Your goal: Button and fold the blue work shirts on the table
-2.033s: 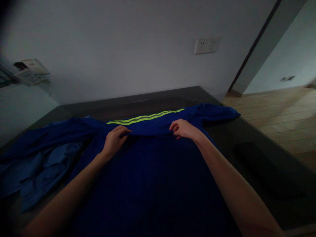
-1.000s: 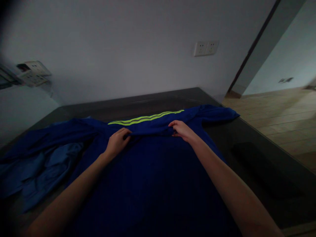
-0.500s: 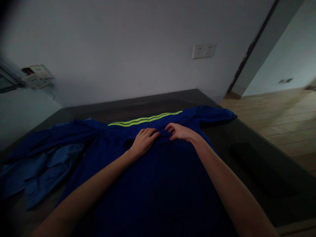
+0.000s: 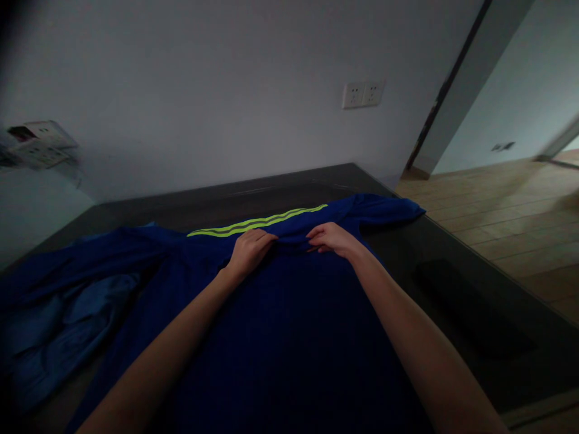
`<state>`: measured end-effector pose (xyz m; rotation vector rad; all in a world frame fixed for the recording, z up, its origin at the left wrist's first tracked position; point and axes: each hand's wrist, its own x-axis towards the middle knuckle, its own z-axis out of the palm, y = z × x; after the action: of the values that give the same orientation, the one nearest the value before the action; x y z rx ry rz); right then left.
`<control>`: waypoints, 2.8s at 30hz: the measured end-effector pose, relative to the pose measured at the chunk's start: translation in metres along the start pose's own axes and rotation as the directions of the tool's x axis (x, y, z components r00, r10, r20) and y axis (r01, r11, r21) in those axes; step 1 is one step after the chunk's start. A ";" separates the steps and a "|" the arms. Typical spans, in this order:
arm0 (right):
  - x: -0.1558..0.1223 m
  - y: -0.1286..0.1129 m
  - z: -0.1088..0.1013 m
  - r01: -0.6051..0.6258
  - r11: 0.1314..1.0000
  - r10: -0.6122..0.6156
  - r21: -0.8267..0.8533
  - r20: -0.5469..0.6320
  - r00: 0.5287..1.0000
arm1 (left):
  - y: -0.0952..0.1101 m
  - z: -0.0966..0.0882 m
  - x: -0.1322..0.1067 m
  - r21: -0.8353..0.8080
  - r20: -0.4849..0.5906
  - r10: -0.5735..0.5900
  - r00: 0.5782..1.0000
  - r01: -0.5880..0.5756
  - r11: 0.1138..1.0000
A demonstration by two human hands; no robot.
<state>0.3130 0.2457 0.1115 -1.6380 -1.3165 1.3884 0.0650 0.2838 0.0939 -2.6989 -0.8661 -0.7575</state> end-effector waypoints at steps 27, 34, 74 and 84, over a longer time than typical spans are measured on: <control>0.000 -0.003 0.030 0.073 0.906 -0.020 0.417 -0.128 0.992 | 0.001 -0.024 0.008 0.036 -0.110 -0.083 0.990 0.088 0.995; 0.002 0.001 0.031 0.074 0.960 -0.022 0.270 -0.191 0.981 | 0.002 -0.024 0.009 0.045 -0.134 -0.100 0.986 0.107 0.993; 0.006 0.010 0.018 -0.043 0.963 0.009 0.267 0.126 0.992 | -0.020 -0.027 0.006 0.046 -0.123 -0.272 0.955 0.279 0.959; -0.002 0.008 0.032 -0.104 0.966 0.023 0.238 0.322 0.947 | -0.021 -0.026 0.006 0.032 -0.116 -0.289 0.950 0.294 0.955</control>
<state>0.2849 0.2364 0.0968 -1.3364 -1.2029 1.8371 0.0463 0.2949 0.1196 -2.4889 -1.2552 -0.9209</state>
